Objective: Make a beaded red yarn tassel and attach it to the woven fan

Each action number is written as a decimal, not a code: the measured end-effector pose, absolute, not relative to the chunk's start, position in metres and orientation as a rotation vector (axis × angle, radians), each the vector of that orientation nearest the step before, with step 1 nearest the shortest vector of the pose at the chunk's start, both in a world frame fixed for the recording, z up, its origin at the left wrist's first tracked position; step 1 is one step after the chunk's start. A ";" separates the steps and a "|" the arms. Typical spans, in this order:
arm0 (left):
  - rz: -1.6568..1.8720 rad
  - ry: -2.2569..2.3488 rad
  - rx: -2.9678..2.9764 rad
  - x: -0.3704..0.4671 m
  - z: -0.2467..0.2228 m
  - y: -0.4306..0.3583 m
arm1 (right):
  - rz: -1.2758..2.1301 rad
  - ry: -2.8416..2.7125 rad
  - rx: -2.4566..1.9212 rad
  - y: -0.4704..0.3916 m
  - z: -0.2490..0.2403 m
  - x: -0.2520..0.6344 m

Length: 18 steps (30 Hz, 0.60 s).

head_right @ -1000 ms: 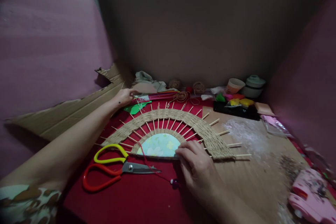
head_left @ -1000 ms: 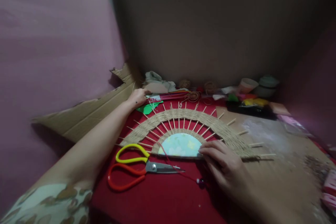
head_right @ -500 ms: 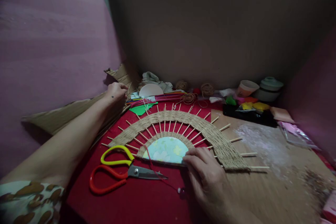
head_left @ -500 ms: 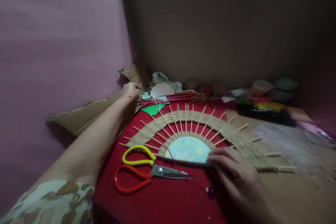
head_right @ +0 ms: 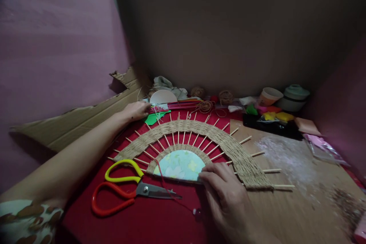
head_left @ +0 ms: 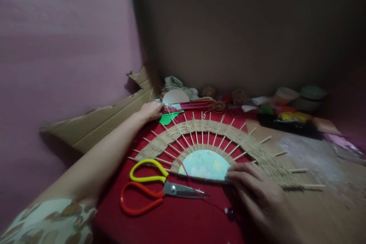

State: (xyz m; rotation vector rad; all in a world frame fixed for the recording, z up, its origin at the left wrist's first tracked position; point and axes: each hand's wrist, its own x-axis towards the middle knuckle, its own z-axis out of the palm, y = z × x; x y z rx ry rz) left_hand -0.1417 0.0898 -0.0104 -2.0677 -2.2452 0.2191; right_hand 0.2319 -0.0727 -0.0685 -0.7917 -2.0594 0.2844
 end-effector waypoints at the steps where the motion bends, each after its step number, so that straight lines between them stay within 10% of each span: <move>1: 0.224 -2.235 -2.047 -0.141 -0.011 0.090 | 0.285 -2.058 -0.793 -0.073 -0.068 0.232; 18: 0.140 -2.159 -1.988 -0.133 -0.020 0.105 | 0.320 -2.112 -0.813 -0.074 -0.072 0.235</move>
